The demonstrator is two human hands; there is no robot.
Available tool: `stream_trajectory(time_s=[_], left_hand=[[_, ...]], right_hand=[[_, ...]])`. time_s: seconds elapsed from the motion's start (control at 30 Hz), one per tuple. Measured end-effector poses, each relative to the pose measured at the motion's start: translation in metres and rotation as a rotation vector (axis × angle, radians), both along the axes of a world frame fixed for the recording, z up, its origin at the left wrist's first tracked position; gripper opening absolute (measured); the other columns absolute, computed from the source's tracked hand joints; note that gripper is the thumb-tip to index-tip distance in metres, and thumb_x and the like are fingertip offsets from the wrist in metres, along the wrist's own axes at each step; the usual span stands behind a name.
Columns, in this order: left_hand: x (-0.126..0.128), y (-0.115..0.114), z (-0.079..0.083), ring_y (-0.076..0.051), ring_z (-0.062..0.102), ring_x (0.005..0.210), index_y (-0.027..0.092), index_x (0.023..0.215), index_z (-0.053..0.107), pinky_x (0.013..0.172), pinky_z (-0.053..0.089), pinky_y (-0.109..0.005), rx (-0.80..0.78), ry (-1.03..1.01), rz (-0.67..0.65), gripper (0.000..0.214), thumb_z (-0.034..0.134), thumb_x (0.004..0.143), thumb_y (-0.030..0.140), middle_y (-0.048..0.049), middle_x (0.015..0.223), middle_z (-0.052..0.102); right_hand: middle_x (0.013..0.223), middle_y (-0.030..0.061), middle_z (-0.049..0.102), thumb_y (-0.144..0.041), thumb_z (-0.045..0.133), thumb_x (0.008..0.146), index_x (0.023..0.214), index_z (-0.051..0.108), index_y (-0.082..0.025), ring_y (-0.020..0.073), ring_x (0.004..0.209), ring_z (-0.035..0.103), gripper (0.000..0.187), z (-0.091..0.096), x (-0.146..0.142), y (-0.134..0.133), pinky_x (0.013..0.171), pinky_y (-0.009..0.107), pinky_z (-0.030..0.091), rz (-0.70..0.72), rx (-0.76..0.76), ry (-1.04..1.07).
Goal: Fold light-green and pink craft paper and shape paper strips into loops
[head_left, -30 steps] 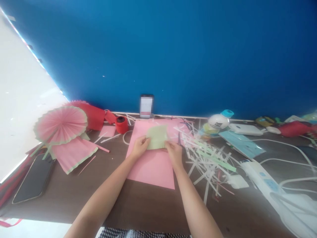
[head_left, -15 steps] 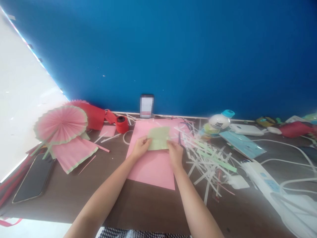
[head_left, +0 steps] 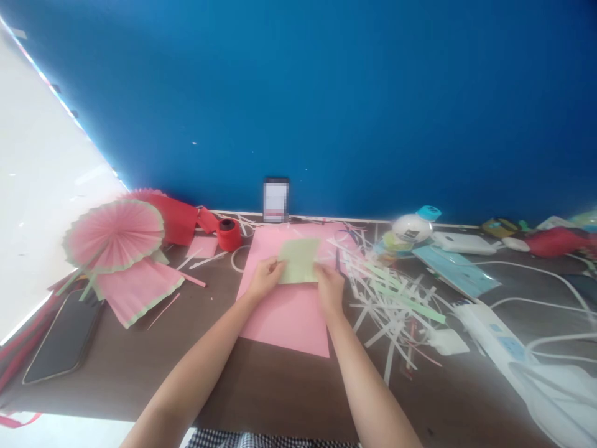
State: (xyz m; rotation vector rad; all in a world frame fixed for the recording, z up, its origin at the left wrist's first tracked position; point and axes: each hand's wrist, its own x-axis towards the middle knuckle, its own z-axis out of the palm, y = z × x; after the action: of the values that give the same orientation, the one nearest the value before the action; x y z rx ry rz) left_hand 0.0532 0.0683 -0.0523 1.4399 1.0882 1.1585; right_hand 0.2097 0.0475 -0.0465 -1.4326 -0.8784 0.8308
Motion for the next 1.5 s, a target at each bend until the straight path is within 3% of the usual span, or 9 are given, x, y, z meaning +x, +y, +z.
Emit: stream_trajectory(time_s=[0.43,0.73,0.97,1.17,1.5], left_hand=[[0.002,-0.003,0.001,-0.007,0.029,0.047,0.015,0.056,0.046,0.045,0.021,-0.021,0.049,0.048,0.028,0.029,0.049,0.076,0.037,0.005,0.05,0.031],[0.002,0.0,0.0,-0.009,0.038,0.05,0.013,0.066,0.056,0.045,0.027,-0.02,-0.022,-0.01,0.071,0.027,0.053,0.072,0.039,0.0025,0.052,0.044],[0.001,0.001,-0.002,-0.012,0.047,0.055,0.014,0.064,0.056,0.048,0.034,-0.022,-0.049,-0.018,0.088,0.027,0.053,0.073,0.039,0.0005,0.053,0.05],[-0.001,0.002,-0.005,-0.014,0.049,0.057,0.014,0.066,0.056,0.05,0.036,-0.022,-0.042,-0.03,0.108,0.026,0.052,0.074,0.039,0.0003,0.053,0.05],[-0.004,0.005,-0.004,-0.012,0.046,0.053,0.015,0.062,0.056,0.046,0.033,-0.021,-0.049,-0.038,0.146,0.027,0.053,0.073,0.039,0.0017,0.05,0.047]], right_hand=[[0.068,0.0043,0.066,-0.034,0.062,0.063,0.071,0.067,-0.011,0.0202,0.069,0.061,0.025,-0.01,0.002,0.003,0.059,0.029,0.048,-0.046,0.001,0.091],[0.071,0.0066,0.067,-0.039,0.062,0.064,0.073,0.067,-0.011,0.0223,0.07,0.061,0.03,-0.006,0.001,0.001,0.056,0.031,0.052,0.012,0.003,0.001],[0.063,0.0022,0.062,-0.041,0.06,0.065,0.072,0.064,-0.011,0.0179,0.061,0.06,0.031,-0.011,0.002,0.001,0.054,0.03,0.052,0.012,0.017,0.13],[0.063,0.0027,0.064,-0.039,0.064,0.062,0.069,0.066,-0.011,0.0205,0.065,0.061,0.029,-0.004,0.001,-0.001,0.058,0.031,0.051,0.061,0.016,0.053],[0.069,0.0089,0.067,-0.046,0.056,0.068,0.076,0.064,-0.012,0.0219,0.061,0.063,0.036,-0.013,0.003,0.0,0.057,0.033,0.051,-0.005,0.044,-0.041]])
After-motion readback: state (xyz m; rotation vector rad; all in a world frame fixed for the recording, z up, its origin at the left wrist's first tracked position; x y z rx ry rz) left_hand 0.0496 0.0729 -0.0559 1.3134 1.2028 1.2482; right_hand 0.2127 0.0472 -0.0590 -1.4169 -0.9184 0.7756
